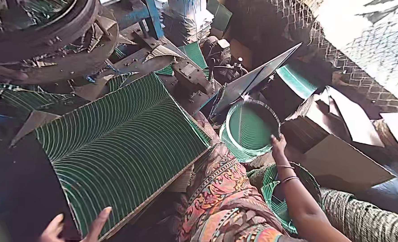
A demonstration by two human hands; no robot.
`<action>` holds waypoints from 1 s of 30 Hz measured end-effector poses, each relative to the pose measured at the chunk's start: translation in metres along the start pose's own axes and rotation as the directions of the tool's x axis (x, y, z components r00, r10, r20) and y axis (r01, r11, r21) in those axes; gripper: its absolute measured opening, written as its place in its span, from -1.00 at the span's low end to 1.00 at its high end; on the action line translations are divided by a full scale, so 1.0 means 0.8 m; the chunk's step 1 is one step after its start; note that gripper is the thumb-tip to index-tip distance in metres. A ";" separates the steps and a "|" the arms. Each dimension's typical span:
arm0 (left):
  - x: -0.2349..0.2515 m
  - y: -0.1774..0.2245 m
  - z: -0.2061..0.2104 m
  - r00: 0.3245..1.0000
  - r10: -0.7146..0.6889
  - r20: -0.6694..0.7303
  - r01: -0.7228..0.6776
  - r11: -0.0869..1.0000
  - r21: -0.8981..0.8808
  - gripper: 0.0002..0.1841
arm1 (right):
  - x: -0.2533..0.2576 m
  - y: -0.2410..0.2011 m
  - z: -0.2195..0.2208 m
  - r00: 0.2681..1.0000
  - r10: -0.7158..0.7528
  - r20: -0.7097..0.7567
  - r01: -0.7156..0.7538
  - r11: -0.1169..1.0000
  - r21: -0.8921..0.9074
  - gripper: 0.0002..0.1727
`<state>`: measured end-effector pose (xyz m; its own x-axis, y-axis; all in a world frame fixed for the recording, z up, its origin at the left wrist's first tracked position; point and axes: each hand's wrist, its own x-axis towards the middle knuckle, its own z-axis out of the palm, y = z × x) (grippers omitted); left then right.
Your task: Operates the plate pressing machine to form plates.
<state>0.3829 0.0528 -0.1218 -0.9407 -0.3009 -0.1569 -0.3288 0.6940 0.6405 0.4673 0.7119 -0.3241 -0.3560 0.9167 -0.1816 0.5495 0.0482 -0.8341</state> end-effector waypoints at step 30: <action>0.366 0.196 -0.083 0.924 -0.045 -0.380 -0.254 0.670 -0.698 -0.41 | -0.080 -0.243 0.161 0.570 -0.821 -0.019 0.817 0.564 0.119 -0.56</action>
<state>0.0615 0.0300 -0.0174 -0.8226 -0.5575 0.1120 0.0775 0.0852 0.9933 0.2862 0.5929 -0.2175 -0.6400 0.4904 0.5915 -0.0711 0.7287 -0.6811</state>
